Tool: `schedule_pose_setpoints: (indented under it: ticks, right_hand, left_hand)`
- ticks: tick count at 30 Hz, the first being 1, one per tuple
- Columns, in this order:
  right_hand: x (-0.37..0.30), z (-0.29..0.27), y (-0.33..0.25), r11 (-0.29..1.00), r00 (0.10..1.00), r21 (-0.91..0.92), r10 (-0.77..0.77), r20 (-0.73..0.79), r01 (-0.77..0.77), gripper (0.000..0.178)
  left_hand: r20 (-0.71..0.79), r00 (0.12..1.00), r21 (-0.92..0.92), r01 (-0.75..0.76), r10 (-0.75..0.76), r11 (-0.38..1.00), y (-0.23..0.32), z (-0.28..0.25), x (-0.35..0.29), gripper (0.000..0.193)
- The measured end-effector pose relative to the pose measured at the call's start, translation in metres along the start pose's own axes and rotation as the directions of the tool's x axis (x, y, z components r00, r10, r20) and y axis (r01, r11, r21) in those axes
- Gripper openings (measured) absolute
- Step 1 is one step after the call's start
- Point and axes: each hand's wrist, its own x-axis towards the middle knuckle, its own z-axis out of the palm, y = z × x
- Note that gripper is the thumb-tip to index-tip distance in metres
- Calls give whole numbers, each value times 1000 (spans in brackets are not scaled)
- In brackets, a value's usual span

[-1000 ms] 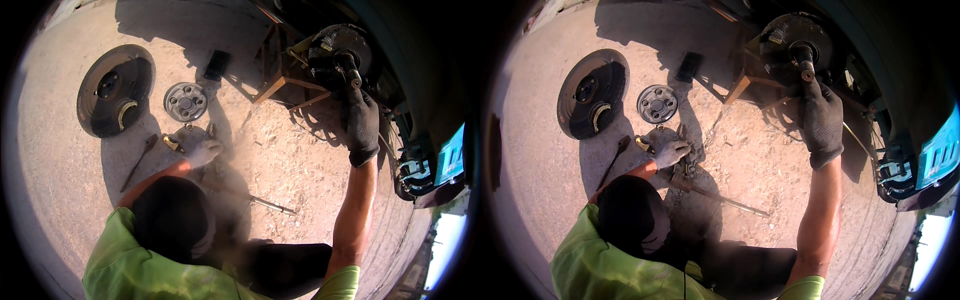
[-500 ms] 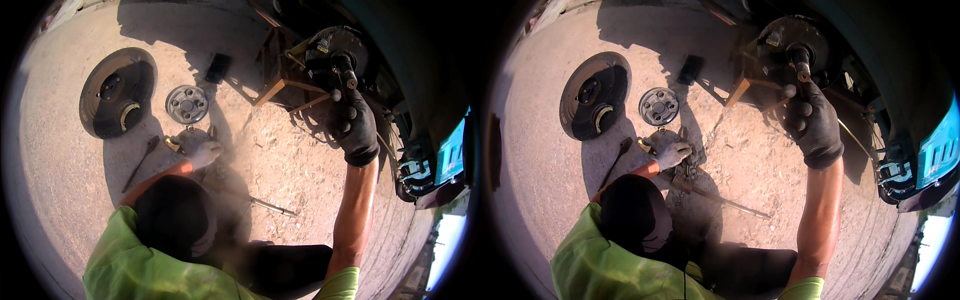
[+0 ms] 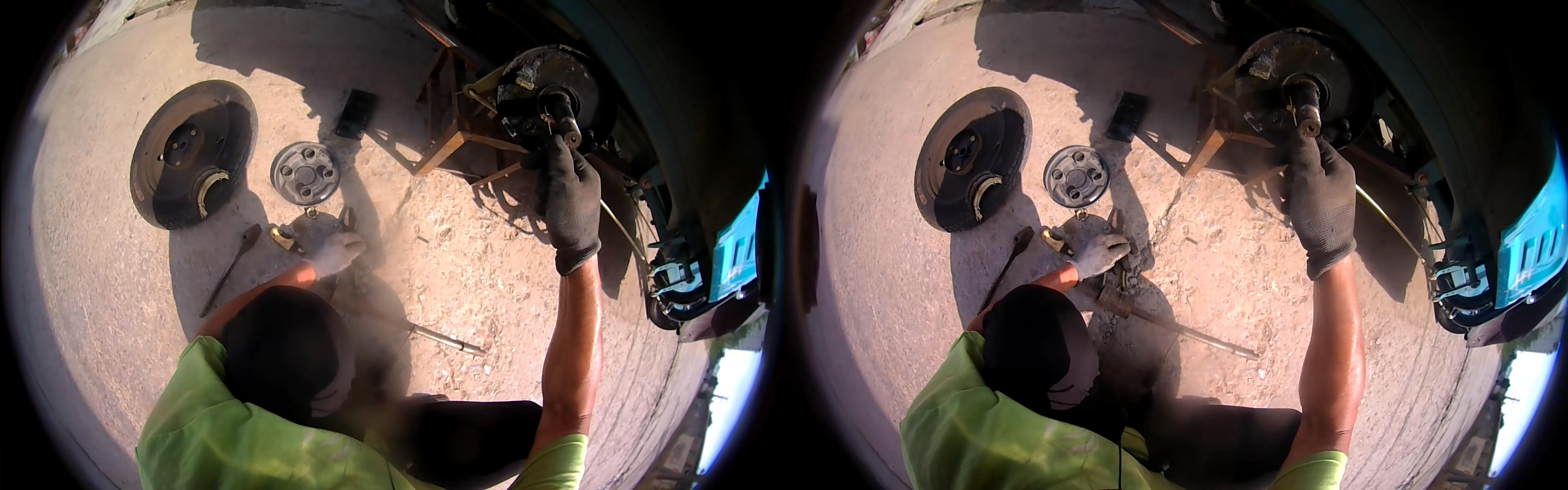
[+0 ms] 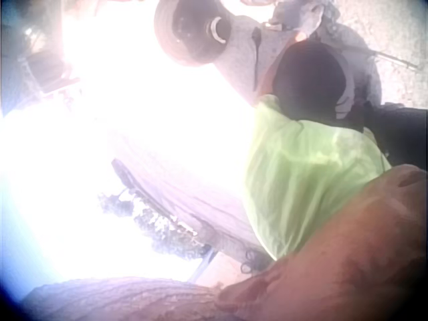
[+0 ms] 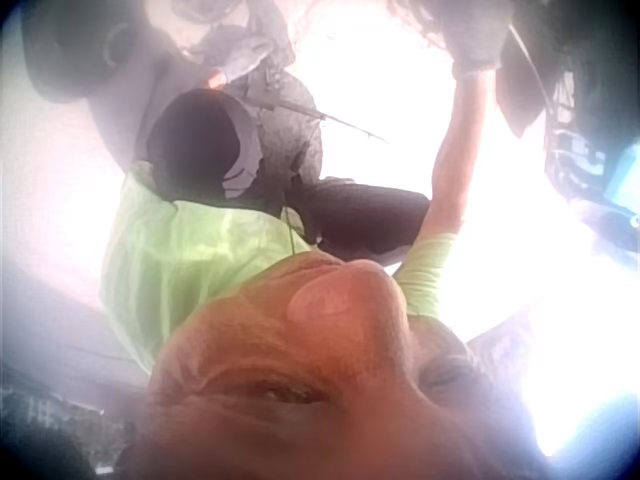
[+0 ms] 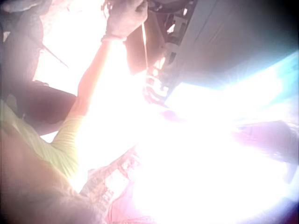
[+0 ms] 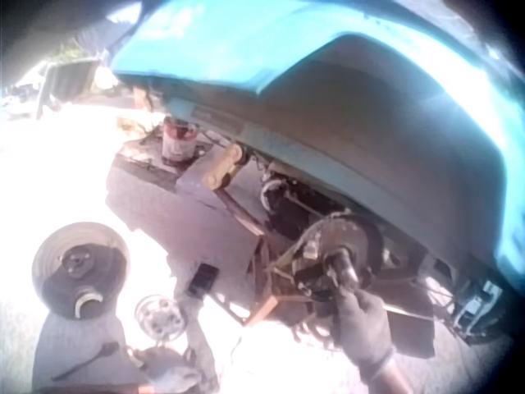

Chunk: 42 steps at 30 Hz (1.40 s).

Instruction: The person works on a drum brake assembly using a screwdriver and pliers to manipulate springs and brake components.

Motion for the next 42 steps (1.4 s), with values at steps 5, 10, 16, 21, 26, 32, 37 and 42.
schedule_pose_setpoints:
  ticks: [5, 10, 16, 21, 26, 32, 37, 42]
  right_hand:
    - [2, -5, -8, 1000, 1000, -14, 23, 6, -23, 49]
    - [-2, 10, -7, 977, 998, 205, 61, 21, -64, 44]
    - [-5, 37, 5, 893, 996, 450, -66, 61, 32, 40]
    - [-11, 57, -6, 909, 996, 415, 71, -49, -44, 34]
    - [-16, 41, -27, 953, 978, 241, -201, 55, 183, 26]
    - [-22, 47, -32, 923, 994, 378, 96, -45, -72, 39]
    - [-20, 44, -19, 938, 996, 339, 81, -33, -65, 44]
    - [-28, 44, 0, 897, 999, 441, 29, 21, -35, 40]
  left_hand:
    - [25, 997, -35, 72, -71, 997, -1, -2, 0, 30]
    - [2, 992, 141, -122, 123, 982, -7, 3, 0, 27]
    - [-10, 1000, 57, 5, -5, 998, -17, 13, -1, 24]
    - [40, 962, 379, -266, 271, 886, -33, 16, -3, 24]
    - [102, 961, 380, -278, 259, 882, -45, 25, -2, 18]
    - [160, 970, 471, -240, 185, 849, -39, 19, -4, 17]
    - [90, 964, 453, -263, 250, 852, -30, 11, -4, 25]
    - [112, 953, 454, -300, 280, 839, -30, 7, -5, 30]
